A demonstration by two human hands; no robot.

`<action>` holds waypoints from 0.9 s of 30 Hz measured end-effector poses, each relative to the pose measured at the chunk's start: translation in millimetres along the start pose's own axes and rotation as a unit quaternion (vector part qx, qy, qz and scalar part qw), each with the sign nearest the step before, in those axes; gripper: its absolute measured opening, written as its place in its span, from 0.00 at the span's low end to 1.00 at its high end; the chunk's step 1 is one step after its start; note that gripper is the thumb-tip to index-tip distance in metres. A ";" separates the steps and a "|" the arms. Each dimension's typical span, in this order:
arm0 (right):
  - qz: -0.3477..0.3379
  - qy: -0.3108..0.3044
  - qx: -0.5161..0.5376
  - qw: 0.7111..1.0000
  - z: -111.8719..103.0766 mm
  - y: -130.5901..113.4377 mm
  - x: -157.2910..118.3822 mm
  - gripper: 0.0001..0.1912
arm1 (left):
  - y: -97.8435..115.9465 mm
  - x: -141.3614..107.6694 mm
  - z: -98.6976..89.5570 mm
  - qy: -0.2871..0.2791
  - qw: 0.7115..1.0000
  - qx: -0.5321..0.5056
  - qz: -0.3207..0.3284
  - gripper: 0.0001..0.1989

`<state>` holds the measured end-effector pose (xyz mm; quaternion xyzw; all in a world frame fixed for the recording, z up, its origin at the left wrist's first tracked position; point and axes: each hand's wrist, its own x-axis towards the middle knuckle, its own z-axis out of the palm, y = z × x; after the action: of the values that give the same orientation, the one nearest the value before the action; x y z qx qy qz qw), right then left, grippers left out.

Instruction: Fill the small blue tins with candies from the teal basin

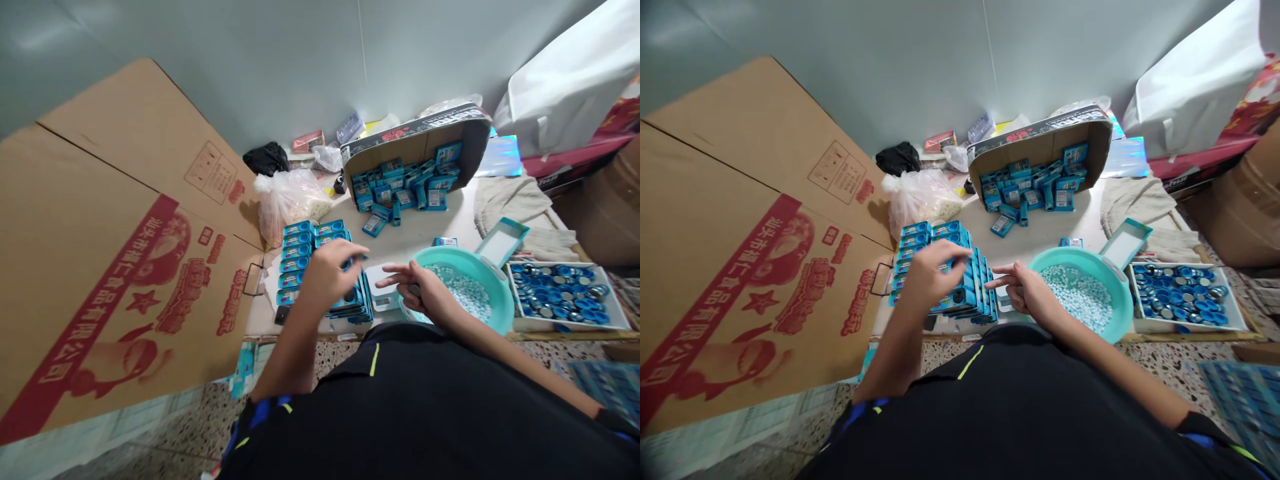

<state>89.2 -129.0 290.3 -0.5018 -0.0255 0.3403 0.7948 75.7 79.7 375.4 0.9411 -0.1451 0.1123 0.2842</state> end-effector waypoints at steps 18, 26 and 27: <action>0.022 0.085 -0.110 0.990 -46.3 33.9 16.5 0.22 | -35.4 128.9 -8.0 -0.447 0.822 0.341 -0.085 0.12; 0.033 0.121 -0.130 0.984 -61.0 41.3 10.5 0.25 | -32.2 142.7 -5.1 -0.499 0.767 0.397 -0.075 0.18; 0.038 0.123 -0.116 0.985 -61.5 40.9 9.3 0.26 | -28.0 142.1 -3.7 -0.488 0.772 0.403 -0.065 0.17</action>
<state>98.8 -160.9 223.7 -0.6288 0.0521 0.3012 0.7149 217.3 74.3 406.1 0.9049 -0.1441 -0.3326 -0.2231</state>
